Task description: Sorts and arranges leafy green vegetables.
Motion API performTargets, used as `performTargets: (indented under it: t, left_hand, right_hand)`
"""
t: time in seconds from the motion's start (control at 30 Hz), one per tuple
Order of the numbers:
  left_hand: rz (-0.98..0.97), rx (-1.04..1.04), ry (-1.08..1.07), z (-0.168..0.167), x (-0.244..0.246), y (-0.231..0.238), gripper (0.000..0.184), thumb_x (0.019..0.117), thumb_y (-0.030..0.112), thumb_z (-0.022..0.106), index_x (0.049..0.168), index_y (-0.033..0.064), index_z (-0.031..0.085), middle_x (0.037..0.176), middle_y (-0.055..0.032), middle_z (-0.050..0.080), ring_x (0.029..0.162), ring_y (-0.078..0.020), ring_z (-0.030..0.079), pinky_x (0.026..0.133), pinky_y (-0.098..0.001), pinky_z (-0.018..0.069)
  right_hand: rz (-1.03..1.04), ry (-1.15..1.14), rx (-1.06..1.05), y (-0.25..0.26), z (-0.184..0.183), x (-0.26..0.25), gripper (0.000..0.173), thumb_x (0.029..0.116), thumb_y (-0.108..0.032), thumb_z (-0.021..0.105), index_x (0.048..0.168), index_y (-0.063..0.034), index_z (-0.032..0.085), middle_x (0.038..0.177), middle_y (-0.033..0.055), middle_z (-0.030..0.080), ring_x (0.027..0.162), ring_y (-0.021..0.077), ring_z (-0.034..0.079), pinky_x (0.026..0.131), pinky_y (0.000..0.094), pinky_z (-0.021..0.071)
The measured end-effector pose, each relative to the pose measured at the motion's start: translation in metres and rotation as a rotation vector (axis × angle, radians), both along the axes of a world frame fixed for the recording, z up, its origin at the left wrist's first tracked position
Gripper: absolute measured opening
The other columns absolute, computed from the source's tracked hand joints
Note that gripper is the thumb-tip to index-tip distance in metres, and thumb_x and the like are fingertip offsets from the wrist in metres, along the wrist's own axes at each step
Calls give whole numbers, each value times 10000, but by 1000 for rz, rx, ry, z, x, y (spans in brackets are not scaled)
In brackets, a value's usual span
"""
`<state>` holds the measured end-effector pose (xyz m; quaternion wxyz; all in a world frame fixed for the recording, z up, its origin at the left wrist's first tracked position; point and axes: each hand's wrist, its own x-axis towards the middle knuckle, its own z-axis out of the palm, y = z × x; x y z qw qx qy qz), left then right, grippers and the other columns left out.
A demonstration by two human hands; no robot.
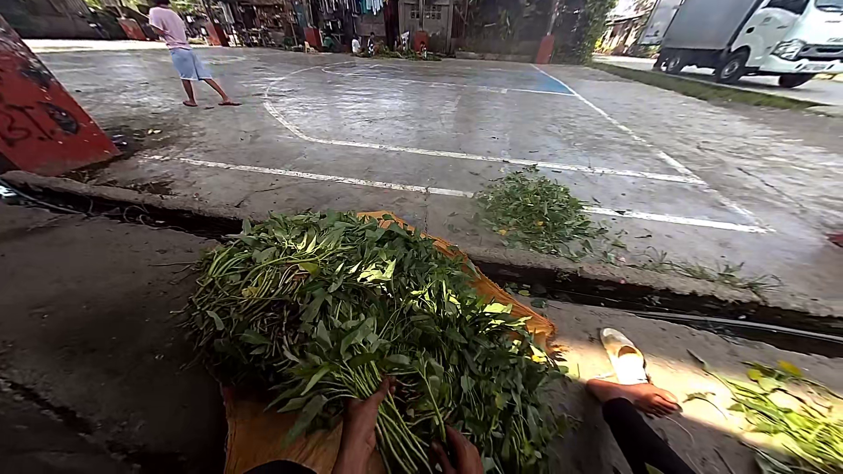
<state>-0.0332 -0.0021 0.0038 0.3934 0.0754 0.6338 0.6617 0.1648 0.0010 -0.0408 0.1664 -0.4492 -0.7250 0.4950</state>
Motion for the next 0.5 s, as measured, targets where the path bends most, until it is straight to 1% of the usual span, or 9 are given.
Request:
performTargets:
  t: [0.1, 0.17, 0.27, 0.33, 0.37, 0.4, 0.43, 0.47, 0.5]
  left_hand:
    - [-147, -61, -72, -3, 15, -1, 394, 911, -48, 707, 1262, -79, 531, 978, -153, 746, 799, -194, 734, 759, -318, 610]
    - [-228, -103, -120, -2, 22, 1, 436, 911, -34, 715, 1292, -73, 506, 986, -154, 749, 825, -201, 748, 778, -323, 619]
    - [-297, -119, -161, 2, 22, 1, 383, 925, -28, 701, 1264, -70, 528, 969, -150, 765, 837, -215, 759, 804, -332, 618]
    - [-279, -138, -174, 4, 23, 0, 320, 941, -42, 669, 1228, -63, 529, 922, -142, 762, 788, -199, 751, 758, -314, 614]
    - [-238, -156, -152, 3, 24, 1, 322, 935, -49, 673, 1220, -62, 523, 910, -143, 751, 769, -190, 744, 733, -309, 615]
    - [-192, -182, -109, 1, 22, 1, 395, 922, -42, 694, 1267, -61, 503, 964, -153, 726, 803, -186, 726, 747, -315, 608]
    - [-152, -207, -62, -1, 19, 1, 497, 911, -21, 720, 1342, -57, 476, 1086, -178, 679, 904, -196, 692, 813, -335, 582]
    - [-130, -212, -38, -1, 14, 0, 591, 910, -6, 731, 1417, -55, 432, 1248, -218, 621, 1055, -231, 649, 920, -371, 543]
    - [-113, -207, -25, 0, 11, 1, 624, 910, 2, 735, 1441, -54, 412, 1305, -234, 591, 1105, -244, 628, 953, -384, 526]
  right_hand:
    - [29, 56, 4, 5, 10, -14, 379, 1038, -259, 570, 1230, 55, 657, 1137, 243, 693, 1076, 366, 679, 991, 545, 509]
    - [-35, 92, -11, 6, 15, -22, 327, 1017, -219, 602, 1190, 49, 676, 1046, 217, 723, 987, 334, 707, 932, 528, 537]
    - [-95, 137, -73, 6, 14, -25, 278, 1001, -167, 622, 1131, 70, 688, 927, 197, 717, 864, 283, 695, 859, 476, 546]
    - [-46, 82, -65, 4, 14, -22, 279, 1007, -159, 598, 1128, 81, 672, 905, 207, 701, 845, 300, 684, 838, 485, 540]
    - [12, 3, -61, 3, 17, -20, 296, 1020, -164, 571, 1153, 86, 659, 947, 234, 698, 896, 343, 686, 867, 518, 531]
    - [86, -95, -65, 2, 22, -17, 317, 1035, -172, 536, 1182, 85, 647, 1021, 262, 696, 980, 389, 686, 912, 557, 520]
    - [161, -188, -78, -1, 26, -14, 345, 1050, -188, 501, 1224, 79, 632, 1110, 280, 690, 1073, 419, 675, 960, 588, 504]
    - [208, -241, -84, -4, 26, -11, 366, 1064, -203, 477, 1255, 77, 618, 1167, 288, 678, 1127, 433, 660, 987, 604, 491]
    - [212, -255, -73, -5, 23, -7, 378, 1071, -217, 466, 1259, 75, 615, 1175, 290, 674, 1130, 436, 658, 983, 611, 490]
